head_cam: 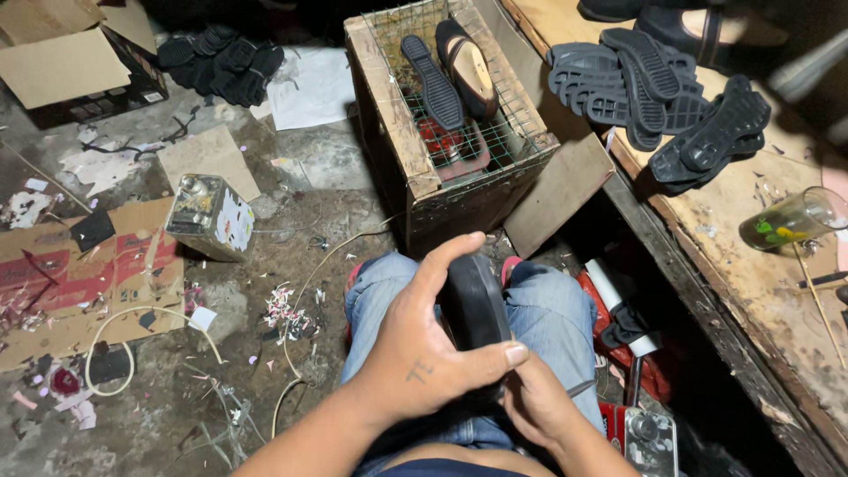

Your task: The person sits on the floor and trims the excess edge of a shoe sole with a knife, rotating the shoe to trim around it. They then press and fit the sole onto the shoe upper and continue trimming the joined edge by hand.

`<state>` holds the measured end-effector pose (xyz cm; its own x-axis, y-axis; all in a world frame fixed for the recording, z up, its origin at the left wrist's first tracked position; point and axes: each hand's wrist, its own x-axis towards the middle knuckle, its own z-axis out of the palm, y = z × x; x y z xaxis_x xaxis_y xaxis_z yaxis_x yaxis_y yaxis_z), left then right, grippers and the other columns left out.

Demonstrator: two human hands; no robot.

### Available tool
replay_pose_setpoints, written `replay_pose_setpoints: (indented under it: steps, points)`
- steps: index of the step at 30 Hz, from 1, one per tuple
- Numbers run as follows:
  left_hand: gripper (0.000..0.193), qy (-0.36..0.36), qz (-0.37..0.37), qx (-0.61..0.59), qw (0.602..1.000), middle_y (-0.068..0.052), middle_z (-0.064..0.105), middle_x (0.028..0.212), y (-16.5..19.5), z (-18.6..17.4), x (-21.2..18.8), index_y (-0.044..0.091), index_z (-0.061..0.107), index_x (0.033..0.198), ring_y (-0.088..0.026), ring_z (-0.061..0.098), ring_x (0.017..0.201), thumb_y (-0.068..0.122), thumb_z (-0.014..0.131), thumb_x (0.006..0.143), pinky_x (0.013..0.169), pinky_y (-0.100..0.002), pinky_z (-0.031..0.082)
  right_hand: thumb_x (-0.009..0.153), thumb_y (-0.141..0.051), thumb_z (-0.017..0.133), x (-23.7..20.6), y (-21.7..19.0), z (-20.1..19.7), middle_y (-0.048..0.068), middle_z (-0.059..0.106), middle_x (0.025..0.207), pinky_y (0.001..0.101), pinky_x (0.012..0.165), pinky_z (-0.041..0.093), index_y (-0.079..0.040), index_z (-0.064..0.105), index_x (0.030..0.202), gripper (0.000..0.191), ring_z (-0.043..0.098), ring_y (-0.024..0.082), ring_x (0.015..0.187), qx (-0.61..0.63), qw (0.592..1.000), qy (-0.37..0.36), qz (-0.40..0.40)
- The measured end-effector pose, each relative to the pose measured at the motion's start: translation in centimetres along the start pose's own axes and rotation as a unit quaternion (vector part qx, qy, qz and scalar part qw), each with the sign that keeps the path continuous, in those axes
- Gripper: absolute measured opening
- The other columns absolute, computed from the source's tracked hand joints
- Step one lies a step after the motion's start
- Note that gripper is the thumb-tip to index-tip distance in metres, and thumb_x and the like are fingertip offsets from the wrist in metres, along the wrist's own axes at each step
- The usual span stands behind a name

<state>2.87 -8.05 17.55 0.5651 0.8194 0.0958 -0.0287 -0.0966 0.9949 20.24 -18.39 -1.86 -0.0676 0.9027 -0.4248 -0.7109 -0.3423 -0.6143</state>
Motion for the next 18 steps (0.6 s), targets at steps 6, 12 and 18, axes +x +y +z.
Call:
replay_pose_setpoints:
  steps: [6, 12, 18]
  points:
    - [0.079, -0.019, 0.1, 0.048, 0.994, -0.012, 0.067, 0.131, 0.2, 0.0, -0.1, 0.005, 0.054, 0.145, -0.02, 0.064, 0.125, 0.021, 0.089, 0.076, 0.111, -0.035, 0.05, 0.103, -0.031, 0.049, 0.0, -1.4, 2.2, 0.023, 0.072, 0.104, 0.0448, 0.076, 0.062, 0.009, 0.065, 0.116, 0.046, 0.076, 0.03, 0.085, -0.032, 0.994, -0.071, 0.076]
    - [0.073, -0.068, 0.079, -0.124, 0.987, -0.014, 0.059, 0.137, -1.4, 0.3, -1.4, 0.002, 0.045, 0.147, -0.021, 0.06, 0.122, 0.017, 0.08, 0.084, 0.11, -0.037, 0.049, 0.096, -0.058, 0.043, -1.2, -2.7, 4.8, 0.015, 0.077, 0.1, 0.0423, 0.062, 0.062, -0.012, 0.064, 0.129, 0.06, 0.076, 0.029, 0.08, 0.079, 0.993, 0.006, 0.092]
    - [0.066, 0.06, 0.09, -0.036, 0.993, -0.021, 0.068, 0.139, -4.1, -0.9, -0.4, 0.0, 0.045, 0.149, -0.023, 0.068, 0.121, 0.045, 0.056, 0.104, 0.114, -0.037, 0.048, 0.101, -0.044, 0.051, -3.3, -3.0, 4.0, 0.018, 0.07, 0.118, 0.0424, 0.079, 0.059, 0.0, 0.059, 0.134, 0.055, 0.074, 0.029, 0.096, 0.154, 0.982, -0.056, -0.092]
